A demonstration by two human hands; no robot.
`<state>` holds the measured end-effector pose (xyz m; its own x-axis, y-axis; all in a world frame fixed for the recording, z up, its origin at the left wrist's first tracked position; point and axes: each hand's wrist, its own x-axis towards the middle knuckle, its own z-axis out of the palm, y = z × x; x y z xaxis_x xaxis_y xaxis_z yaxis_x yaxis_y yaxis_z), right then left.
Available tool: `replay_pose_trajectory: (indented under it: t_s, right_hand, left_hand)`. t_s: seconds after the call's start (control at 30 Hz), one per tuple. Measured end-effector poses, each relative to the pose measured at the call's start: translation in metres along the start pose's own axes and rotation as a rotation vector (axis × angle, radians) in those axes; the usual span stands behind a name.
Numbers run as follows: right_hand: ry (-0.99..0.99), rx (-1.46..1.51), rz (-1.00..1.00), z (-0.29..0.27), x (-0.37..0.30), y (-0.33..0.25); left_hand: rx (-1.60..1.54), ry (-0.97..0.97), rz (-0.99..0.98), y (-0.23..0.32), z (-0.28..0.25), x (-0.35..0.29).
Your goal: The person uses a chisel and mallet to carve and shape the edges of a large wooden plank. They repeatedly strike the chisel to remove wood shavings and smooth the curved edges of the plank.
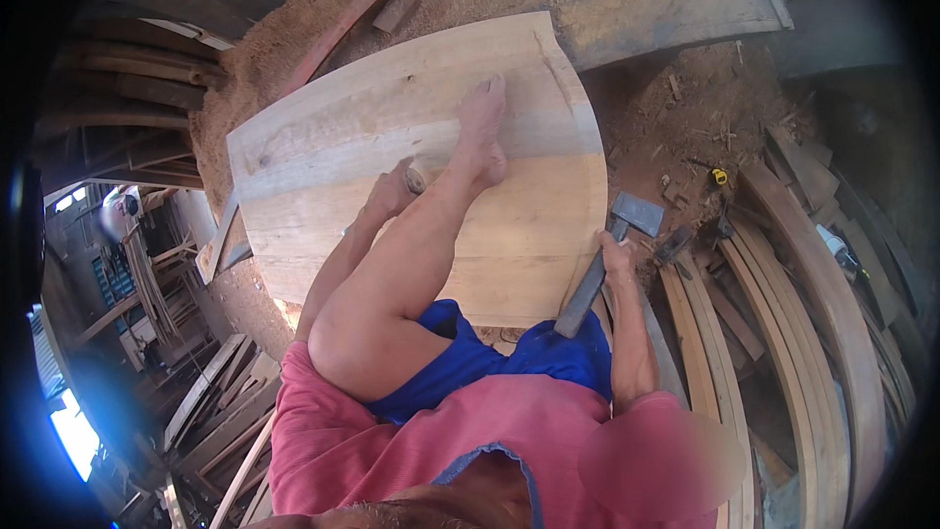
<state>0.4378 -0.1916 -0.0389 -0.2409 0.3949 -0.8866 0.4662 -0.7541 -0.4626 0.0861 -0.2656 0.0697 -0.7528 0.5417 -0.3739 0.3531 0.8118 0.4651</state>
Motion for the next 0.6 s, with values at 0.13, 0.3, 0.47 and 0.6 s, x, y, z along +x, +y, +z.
replay_pose_trajectory:
  t_s: [0.13,0.3,0.47,0.6]
  right_hand:
    - [0.001,-0.016,-0.033,-0.006,0.001,-0.002]
    - [0.031,-0.098,-0.085,-0.005,0.022,0.003]
    - [0.086,-0.171,-0.048,-0.004,0.019,-0.010]
    - [0.134,-0.304,-0.107,-0.004,0.028,-0.018]
  left_hand:
    - [0.326,-0.145,0.032,-0.086,-0.051,-0.008]
    - [0.413,-0.417,-0.150,-0.195,-0.066,-0.029]
    - [0.396,-0.486,-0.184,-0.210,-0.061,-0.013]
    - [0.430,-0.510,-0.168,-0.204,-0.069,0.004]
